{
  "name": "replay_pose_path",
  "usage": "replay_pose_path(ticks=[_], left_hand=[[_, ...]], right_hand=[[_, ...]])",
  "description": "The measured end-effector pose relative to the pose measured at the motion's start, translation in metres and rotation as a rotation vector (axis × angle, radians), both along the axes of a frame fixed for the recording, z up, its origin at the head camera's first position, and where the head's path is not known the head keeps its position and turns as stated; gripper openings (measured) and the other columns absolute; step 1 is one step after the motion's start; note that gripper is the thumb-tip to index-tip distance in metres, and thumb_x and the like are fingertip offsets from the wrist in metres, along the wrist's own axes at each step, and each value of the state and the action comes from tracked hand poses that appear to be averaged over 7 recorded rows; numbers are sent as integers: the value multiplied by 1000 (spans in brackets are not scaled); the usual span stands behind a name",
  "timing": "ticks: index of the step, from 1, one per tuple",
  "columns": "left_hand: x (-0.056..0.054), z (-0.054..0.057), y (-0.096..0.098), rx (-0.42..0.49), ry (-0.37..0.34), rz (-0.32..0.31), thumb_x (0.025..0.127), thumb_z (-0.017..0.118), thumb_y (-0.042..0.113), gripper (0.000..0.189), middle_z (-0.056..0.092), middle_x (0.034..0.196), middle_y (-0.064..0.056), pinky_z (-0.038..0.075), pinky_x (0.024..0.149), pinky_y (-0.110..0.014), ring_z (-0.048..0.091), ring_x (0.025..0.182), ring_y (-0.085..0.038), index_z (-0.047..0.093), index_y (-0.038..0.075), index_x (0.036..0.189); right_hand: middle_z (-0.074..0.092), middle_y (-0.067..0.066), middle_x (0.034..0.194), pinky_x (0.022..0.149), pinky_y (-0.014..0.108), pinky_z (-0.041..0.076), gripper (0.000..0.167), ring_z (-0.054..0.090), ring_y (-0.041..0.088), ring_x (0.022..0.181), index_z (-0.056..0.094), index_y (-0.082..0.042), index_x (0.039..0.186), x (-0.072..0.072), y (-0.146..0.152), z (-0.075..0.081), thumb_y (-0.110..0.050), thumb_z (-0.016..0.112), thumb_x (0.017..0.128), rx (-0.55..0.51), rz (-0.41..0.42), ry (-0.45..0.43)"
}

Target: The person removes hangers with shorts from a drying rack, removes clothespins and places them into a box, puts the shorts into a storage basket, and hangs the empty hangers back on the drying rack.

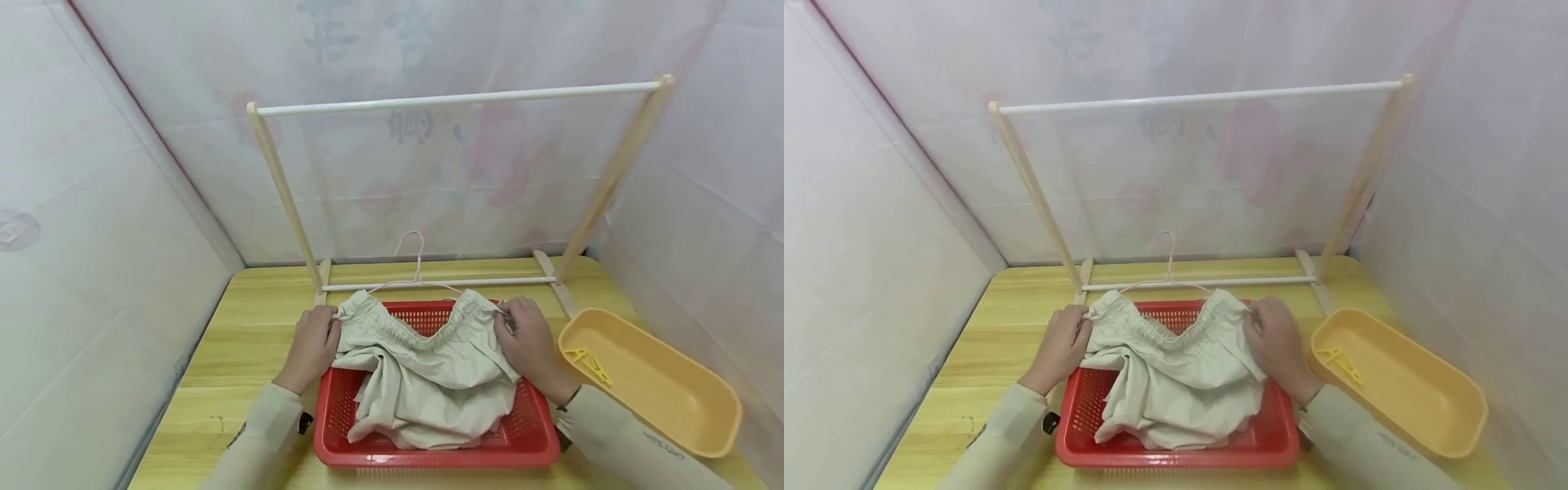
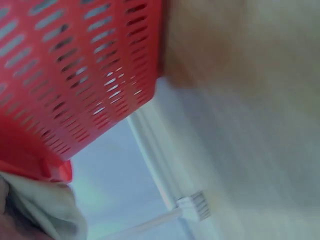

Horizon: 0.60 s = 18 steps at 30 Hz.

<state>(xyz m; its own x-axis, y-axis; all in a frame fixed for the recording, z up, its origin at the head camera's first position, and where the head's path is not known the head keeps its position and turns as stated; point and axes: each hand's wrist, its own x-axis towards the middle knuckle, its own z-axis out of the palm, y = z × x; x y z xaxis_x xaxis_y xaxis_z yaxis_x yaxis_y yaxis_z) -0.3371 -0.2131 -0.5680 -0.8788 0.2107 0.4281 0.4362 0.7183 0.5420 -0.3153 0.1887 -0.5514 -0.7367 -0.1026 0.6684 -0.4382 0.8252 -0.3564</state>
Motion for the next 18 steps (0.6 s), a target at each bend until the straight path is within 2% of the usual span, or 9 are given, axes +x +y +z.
replay_pose_path(ticks=[3,6,9,13,16,18], left_hand=[[-4,5,-2,-24,6,-31,102,54,9,10,65,98,-10,43,88,-52,55,93,-35,63,5,101],[-7,8,-4,-17,-28,-54,103,57,17,11,61,90,-3,43,83,-47,53,88,-27,62,11,95],[-9,11,-4,-4,-51,-98,104,61,24,13,62,95,-1,47,81,-43,56,90,-22,64,13,99],[-12,16,-7,-2,-8,-156,104,63,21,9,63,100,0,51,79,-43,59,87,-18,67,14,107],[-13,20,-8,14,19,-165,104,63,19,7,64,99,2,52,77,-42,60,85,-15,67,15,108],[-15,23,-7,33,9,-170,105,63,22,7,64,96,2,51,75,-40,58,82,-14,66,16,107]], right_hand=[[62,11,87,71,42,43,5,56,27,83,66,0,92,-2,-1,-1,2,66,88,-5,21,24],[64,12,89,73,44,45,7,58,29,86,67,0,95,-3,-1,1,2,67,89,15,50,37],[65,13,90,76,45,46,9,59,30,89,68,1,98,-1,0,6,3,70,89,38,69,49],[66,12,92,77,44,46,15,59,29,90,68,2,100,3,0,17,7,73,86,88,109,74],[66,12,92,76,43,48,21,60,29,88,68,2,100,4,-1,27,10,74,83,128,162,106],[66,13,92,75,44,48,22,60,29,87,68,2,100,4,-2,35,11,75,81,143,192,138]])
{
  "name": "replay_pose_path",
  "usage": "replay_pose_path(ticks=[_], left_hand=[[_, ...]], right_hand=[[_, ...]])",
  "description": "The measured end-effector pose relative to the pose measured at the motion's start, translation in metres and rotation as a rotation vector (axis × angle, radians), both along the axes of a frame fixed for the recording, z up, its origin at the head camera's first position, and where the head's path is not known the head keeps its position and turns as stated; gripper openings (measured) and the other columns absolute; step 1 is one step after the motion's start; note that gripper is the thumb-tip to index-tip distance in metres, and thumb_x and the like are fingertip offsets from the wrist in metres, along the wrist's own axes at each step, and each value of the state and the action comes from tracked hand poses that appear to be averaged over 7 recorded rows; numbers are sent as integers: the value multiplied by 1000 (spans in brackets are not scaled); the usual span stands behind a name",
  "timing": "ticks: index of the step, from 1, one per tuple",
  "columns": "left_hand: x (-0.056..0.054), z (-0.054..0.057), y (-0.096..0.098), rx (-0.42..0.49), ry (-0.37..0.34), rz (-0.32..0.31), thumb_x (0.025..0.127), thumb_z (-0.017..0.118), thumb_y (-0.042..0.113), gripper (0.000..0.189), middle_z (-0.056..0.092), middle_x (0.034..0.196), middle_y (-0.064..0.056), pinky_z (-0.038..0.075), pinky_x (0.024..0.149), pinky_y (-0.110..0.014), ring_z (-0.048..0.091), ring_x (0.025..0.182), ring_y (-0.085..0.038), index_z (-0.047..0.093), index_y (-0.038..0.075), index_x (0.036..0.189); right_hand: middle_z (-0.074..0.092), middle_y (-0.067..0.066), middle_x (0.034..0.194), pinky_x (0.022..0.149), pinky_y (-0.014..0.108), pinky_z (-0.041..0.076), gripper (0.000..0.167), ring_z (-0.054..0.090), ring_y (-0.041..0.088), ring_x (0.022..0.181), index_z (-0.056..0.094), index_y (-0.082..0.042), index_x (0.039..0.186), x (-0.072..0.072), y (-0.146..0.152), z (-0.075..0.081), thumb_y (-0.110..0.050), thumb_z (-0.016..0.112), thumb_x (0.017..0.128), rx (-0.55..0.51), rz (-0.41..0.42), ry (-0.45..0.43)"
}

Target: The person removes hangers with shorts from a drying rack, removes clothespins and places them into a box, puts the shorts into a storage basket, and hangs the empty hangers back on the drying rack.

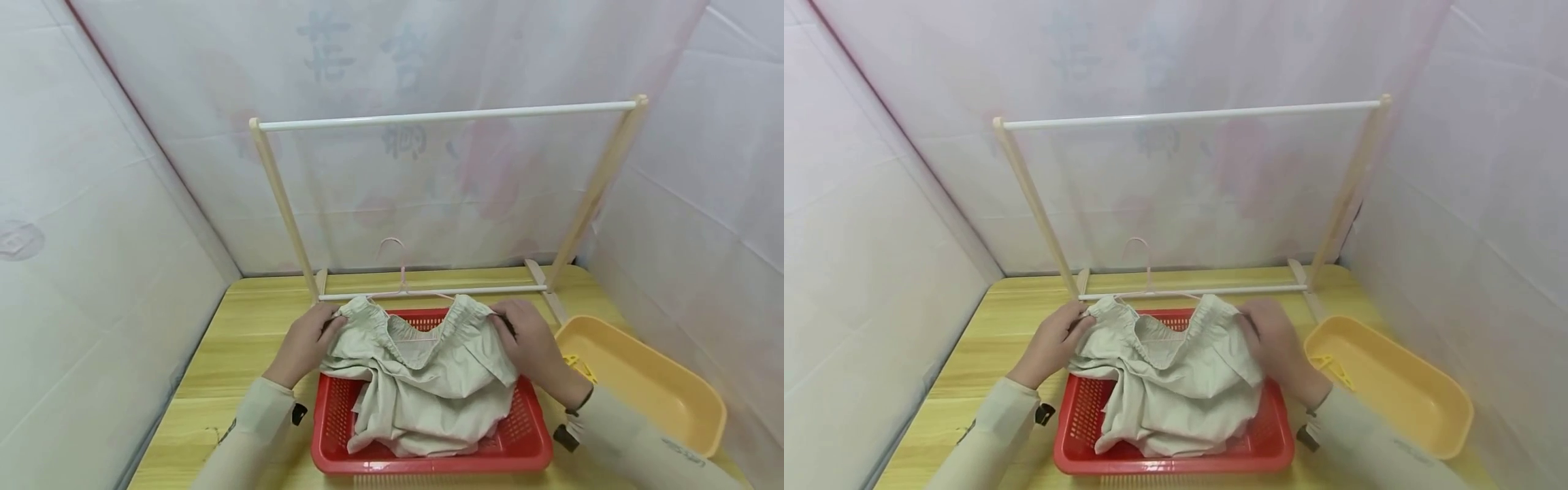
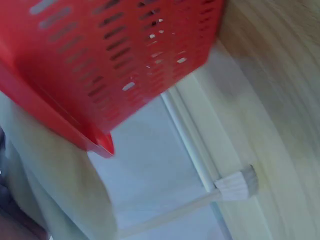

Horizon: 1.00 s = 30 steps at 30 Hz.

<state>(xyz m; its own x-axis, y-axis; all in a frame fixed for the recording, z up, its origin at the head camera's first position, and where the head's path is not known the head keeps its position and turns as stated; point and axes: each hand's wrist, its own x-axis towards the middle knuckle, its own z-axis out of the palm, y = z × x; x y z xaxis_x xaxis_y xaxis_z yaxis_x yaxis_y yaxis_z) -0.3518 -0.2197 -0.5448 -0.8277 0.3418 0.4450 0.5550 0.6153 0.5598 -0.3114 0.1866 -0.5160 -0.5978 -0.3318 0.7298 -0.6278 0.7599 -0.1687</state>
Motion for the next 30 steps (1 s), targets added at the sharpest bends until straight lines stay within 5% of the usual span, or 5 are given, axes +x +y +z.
replay_pose_path(ticks=[5,9,12,21,30], left_hand=[[-2,5,6,108,-65,-9,104,63,28,17,67,99,-1,50,75,-41,61,83,-17,65,15,115],[-2,10,9,178,-68,-14,103,66,28,30,71,118,-7,53,87,-49,67,102,-23,64,13,128],[-3,14,11,193,-18,11,104,64,25,27,72,116,-9,53,85,-49,68,101,-25,65,11,126],[-8,22,16,224,179,112,103,62,16,12,70,96,-12,50,69,-45,63,81,-25,67,6,107],[-17,17,12,241,177,98,103,62,13,10,70,100,-13,51,75,-48,64,87,-28,69,7,106]], right_hand=[[66,13,92,75,43,48,9,61,30,86,70,3,101,-4,-3,22,-4,68,96,5,48,78],[67,16,92,75,47,48,35,62,35,83,72,5,102,-9,-6,36,-24,53,109,49,72,183],[67,18,93,73,47,50,39,63,36,82,72,6,104,-10,-11,45,-26,50,111,88,85,231],[66,15,96,70,41,51,44,62,31,86,73,4,105,-10,-22,56,-31,47,111,50,108,152],[69,14,95,82,51,46,41,63,34,86,74,0,102,-13,-12,61,-29,47,111,136,159,137]])
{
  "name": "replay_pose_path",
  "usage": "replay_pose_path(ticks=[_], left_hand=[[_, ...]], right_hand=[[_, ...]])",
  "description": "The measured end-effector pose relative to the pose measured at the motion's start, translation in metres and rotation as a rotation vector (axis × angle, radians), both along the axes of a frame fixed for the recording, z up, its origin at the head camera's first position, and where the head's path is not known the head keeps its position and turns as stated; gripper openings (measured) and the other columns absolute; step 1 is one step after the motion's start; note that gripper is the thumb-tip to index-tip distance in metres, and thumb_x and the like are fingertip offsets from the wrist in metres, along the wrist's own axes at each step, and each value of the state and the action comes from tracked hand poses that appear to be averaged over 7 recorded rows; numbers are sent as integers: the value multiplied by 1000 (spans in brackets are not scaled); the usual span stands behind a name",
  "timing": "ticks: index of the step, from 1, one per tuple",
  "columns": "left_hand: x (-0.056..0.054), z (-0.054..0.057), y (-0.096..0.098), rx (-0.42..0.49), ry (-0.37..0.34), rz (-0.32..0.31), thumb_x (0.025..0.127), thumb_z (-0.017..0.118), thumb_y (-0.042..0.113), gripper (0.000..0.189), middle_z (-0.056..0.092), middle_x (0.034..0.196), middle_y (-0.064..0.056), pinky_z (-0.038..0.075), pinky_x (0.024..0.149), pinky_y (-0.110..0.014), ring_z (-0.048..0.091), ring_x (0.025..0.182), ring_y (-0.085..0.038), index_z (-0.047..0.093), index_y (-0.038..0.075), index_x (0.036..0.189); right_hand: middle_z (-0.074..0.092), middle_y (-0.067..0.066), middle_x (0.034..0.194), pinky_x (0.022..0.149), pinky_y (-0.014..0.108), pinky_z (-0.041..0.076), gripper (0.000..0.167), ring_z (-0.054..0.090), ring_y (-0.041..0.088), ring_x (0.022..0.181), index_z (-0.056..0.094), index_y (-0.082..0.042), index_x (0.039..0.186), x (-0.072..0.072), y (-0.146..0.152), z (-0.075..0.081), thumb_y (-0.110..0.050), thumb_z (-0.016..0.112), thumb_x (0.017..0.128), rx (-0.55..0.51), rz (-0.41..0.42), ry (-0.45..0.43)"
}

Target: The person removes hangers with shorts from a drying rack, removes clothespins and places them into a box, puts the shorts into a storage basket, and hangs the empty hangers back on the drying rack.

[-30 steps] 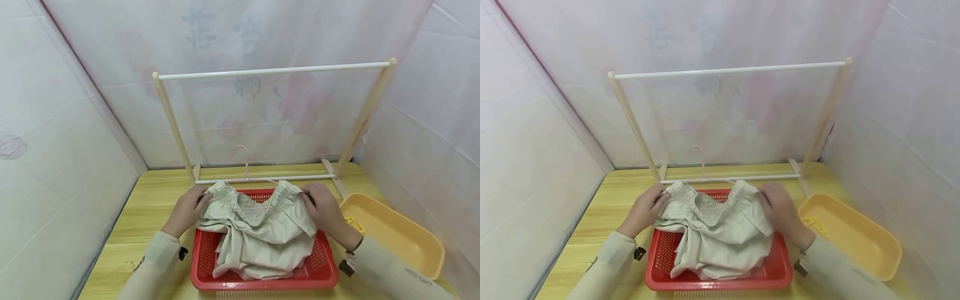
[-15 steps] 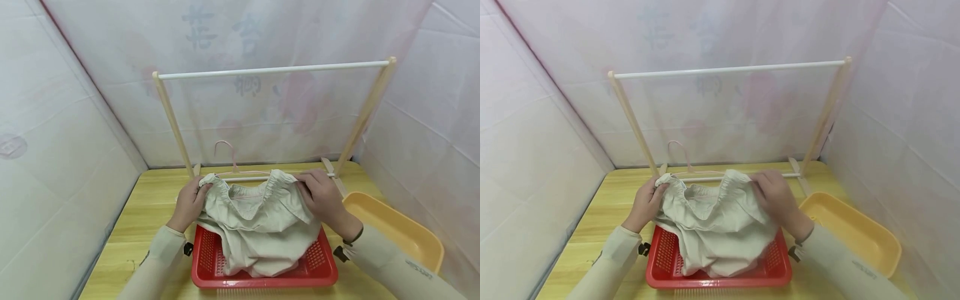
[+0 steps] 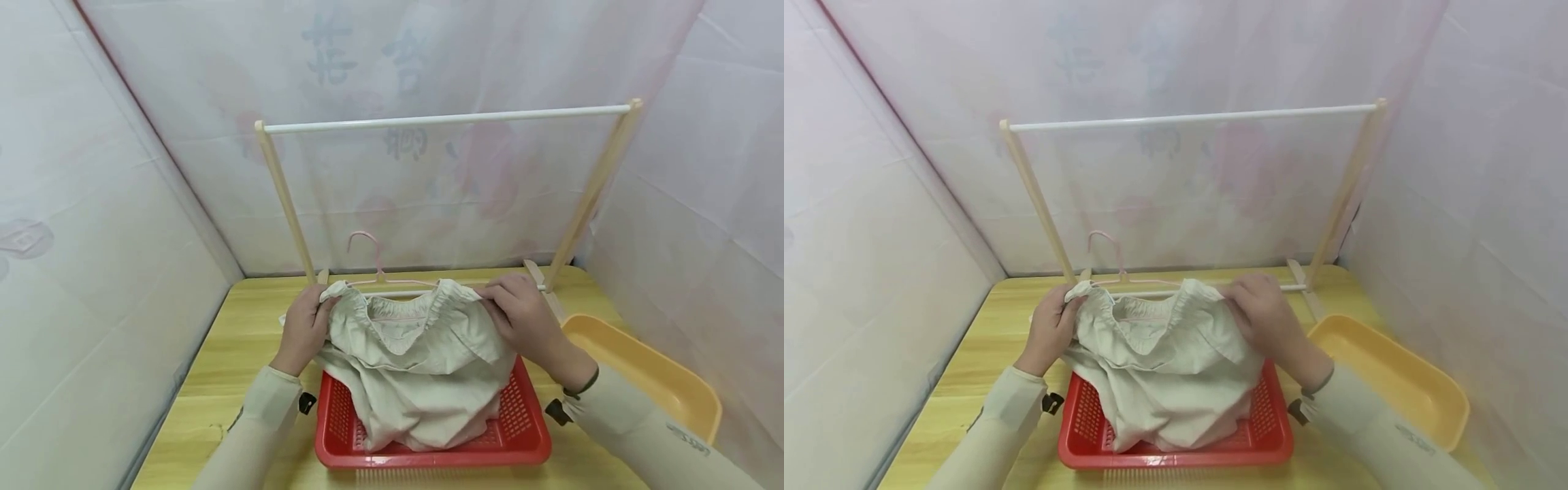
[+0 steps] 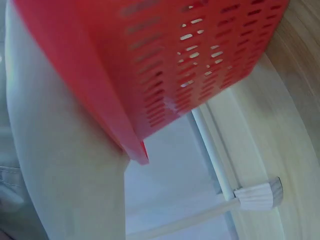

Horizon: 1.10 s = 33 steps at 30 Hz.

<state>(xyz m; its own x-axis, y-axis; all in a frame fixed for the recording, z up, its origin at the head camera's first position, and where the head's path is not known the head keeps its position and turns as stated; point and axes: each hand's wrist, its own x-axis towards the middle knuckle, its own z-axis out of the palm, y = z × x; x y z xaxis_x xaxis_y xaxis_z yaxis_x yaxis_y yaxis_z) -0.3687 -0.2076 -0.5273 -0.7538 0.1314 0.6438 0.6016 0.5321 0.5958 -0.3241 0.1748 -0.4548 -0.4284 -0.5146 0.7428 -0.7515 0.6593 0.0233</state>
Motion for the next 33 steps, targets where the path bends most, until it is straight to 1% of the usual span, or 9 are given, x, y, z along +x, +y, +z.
replay_pose_path(ticks=[8,15,17,20,23,26,29,31,33], left_hand=[[-5,-4,-7,32,-12,15,103,62,13,13,73,104,-16,52,78,-51,66,93,-32,72,5,107],[-7,-7,-12,65,-29,41,103,63,14,16,71,103,-18,51,76,-49,65,89,-32,71,3,111],[-9,-9,-13,77,-24,44,102,64,13,16,72,103,-17,52,77,-50,67,90,-31,71,2,111],[-12,-11,-13,82,-17,49,102,64,13,15,72,101,-16,51,76,-49,66,88,-30,71,2,110],[-13,-12,-14,84,-16,50,102,64,13,15,72,99,-17,51,75,-50,66,87,-31,72,2,110],[-12,-12,-16,85,-29,48,103,63,14,17,72,101,-17,51,76,-51,67,89,-32,72,2,112],[-11,-14,-19,89,-59,62,104,62,15,20,74,106,-17,52,78,-52,69,93,-32,72,3,115],[-9,-15,-22,86,-78,76,104,62,16,20,74,106,-16,52,77,-50,69,91,-30,72,4,116],[-9,-17,-25,83,-88,89,104,62,17,19,75,104,-16,52,74,-49,68,86,-29,72,5,115]], right_hand=[[69,15,98,75,40,51,45,64,30,87,75,2,104,-2,17,-8,-32,46,112,-29,-53,-8],[67,17,101,80,39,47,43,61,33,93,73,5,104,-1,33,-10,-28,47,111,-39,-114,-71],[67,17,99,78,39,46,29,60,32,90,73,6,104,0,38,-11,-18,56,107,-45,-122,-75],[66,15,96,77,36,44,13,58,29,87,73,6,104,1,44,-14,2,69,92,-54,-121,-70],[67,14,95,74,32,43,28,57,26,85,74,5,105,3,47,-16,14,75,78,-66,-115,-53],[68,13,97,74,30,43,34,57,25,86,74,4,106,3,50,-18,16,77,74,-74,-121,-47],[69,13,97,74,30,44,28,57,27,87,75,3,104,2,52,-18,13,77,78,-73,-129,-38],[69,14,95,76,33,42,12,55,29,87,75,3,103,0,53,-18,1,72,92,-68,-130,-32],[67,16,93,76,36,38,21,52,32,84,75,3,101,-2,55,-18,-14,65,103,-72,-124,-14]])
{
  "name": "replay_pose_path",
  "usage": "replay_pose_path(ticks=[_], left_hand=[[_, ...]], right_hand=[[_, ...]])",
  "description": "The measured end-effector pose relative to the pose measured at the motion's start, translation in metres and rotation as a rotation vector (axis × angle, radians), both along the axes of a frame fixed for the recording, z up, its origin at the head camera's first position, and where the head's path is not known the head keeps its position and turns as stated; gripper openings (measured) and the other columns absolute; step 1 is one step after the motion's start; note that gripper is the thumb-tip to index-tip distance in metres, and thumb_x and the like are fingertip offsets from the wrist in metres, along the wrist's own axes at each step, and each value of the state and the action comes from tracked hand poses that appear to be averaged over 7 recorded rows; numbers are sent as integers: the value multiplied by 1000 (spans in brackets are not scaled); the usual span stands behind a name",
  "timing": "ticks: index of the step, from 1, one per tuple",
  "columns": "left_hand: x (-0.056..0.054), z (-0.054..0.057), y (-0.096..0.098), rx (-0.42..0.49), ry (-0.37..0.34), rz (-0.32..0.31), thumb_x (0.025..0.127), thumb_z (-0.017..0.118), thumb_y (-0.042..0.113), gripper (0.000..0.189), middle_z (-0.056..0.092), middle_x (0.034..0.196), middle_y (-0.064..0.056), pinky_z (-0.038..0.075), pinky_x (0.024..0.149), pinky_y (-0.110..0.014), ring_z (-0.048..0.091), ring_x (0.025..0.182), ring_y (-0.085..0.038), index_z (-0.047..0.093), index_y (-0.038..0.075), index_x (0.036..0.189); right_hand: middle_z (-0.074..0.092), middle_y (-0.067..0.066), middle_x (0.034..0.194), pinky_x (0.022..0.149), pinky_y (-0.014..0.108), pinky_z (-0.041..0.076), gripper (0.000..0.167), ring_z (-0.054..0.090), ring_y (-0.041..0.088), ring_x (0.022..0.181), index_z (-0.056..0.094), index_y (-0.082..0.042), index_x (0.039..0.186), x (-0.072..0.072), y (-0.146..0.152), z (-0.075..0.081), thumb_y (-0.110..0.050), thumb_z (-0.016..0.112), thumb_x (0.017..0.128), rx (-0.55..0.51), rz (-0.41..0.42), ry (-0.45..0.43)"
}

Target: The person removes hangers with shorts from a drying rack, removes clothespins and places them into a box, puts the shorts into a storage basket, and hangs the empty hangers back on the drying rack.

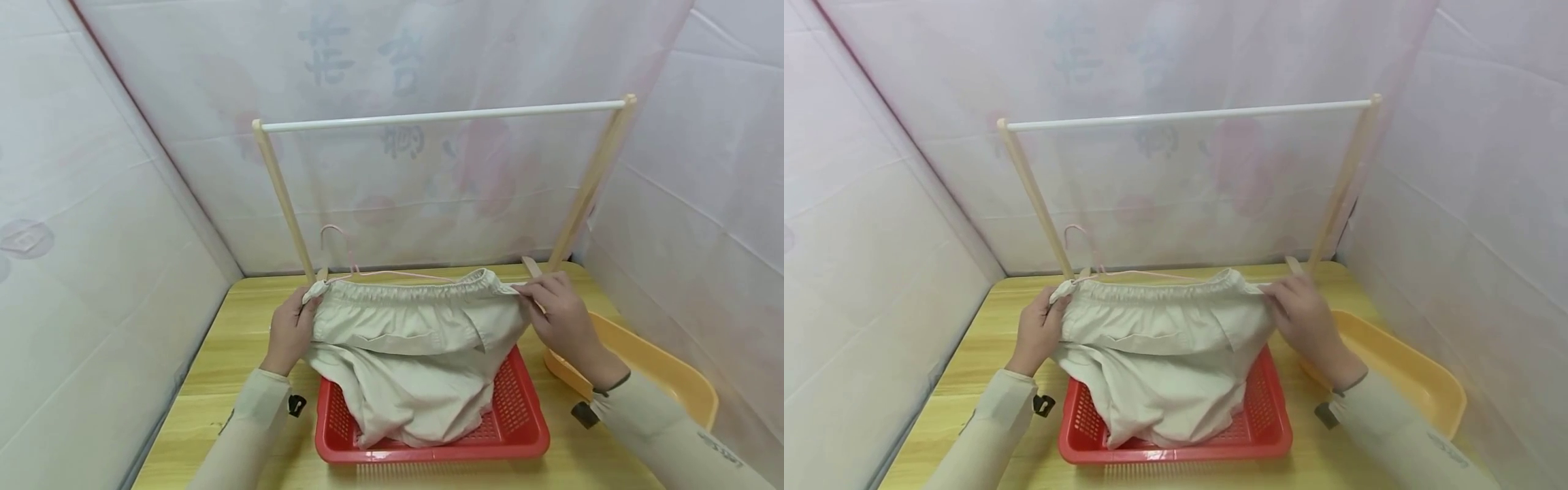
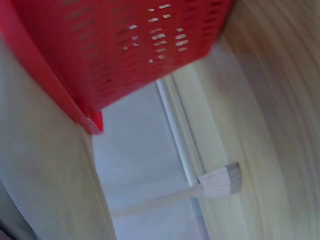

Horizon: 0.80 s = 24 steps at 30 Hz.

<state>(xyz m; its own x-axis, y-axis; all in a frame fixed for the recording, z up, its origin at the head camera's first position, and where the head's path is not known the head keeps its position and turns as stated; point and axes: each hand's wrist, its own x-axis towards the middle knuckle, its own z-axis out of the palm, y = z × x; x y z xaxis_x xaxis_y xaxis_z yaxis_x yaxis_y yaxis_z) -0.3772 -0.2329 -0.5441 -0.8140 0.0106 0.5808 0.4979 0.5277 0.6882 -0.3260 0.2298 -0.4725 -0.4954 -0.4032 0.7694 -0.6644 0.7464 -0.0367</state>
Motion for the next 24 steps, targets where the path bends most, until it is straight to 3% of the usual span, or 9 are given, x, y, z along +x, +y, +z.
replay_pose_path(ticks=[3,6,9,12,15,17,20,24], left_hand=[[0,-3,-3,-12,2,8,104,63,17,16,75,97,-15,49,68,-46,64,77,-27,72,6,112],[1,-5,-5,-17,-2,4,104,62,18,17,75,95,-15,49,66,-45,63,75,-26,71,6,112],[1,-7,-7,-24,-24,-3,105,61,21,19,75,97,-16,49,67,-44,63,74,-26,70,7,114],[2,-8,-8,-25,-45,6,106,60,23,20,74,94,-15,47,66,-43,60,72,-25,69,7,113],[4,-7,-8,-16,-54,17,105,61,24,18,73,91,-15,46,65,-43,60,71,-25,69,9,112],[5,-8,-8,-17,-57,13,105,61,23,18,74,93,-15,47,67,-44,61,73,-26,69,9,113],[6,-7,-7,-33,-69,-1,106,60,24,21,75,99,-17,50,70,-48,65,78,-29,68,8,116],[7,-8,-4,-58,-82,-13,107,58,27,23,74,100,-18,51,71,-50,66,81,-30,66,7,116]], right_hand=[[61,17,88,74,39,32,49,46,34,79,76,4,98,-2,3,1,-34,49,111,-1,-10,23],[54,14,83,72,38,29,53,42,31,76,76,3,96,-1,8,-2,-38,46,111,3,-38,22],[51,10,80,71,36,29,37,41,28,76,76,2,95,4,12,-7,-28,58,107,12,-64,3],[51,7,78,71,33,29,9,41,26,76,76,0,95,8,16,-13,-8,73,93,24,-81,-15],[52,6,76,67,31,31,14,42,23,74,76,-1,95,11,18,-15,1,76,81,33,-94,-19],[52,5,76,63,32,33,8,42,22,73,76,-1,95,13,20,-16,-5,74,89,44,-103,-19],[53,5,76,58,33,34,15,42,20,71,76,-1,94,17,20,-20,-14,69,96,67,-116,-19],[53,4,77,55,32,36,9,42,18,69,75,-1,93,23,17,-22,-6,77,86,82,-134,-48]])
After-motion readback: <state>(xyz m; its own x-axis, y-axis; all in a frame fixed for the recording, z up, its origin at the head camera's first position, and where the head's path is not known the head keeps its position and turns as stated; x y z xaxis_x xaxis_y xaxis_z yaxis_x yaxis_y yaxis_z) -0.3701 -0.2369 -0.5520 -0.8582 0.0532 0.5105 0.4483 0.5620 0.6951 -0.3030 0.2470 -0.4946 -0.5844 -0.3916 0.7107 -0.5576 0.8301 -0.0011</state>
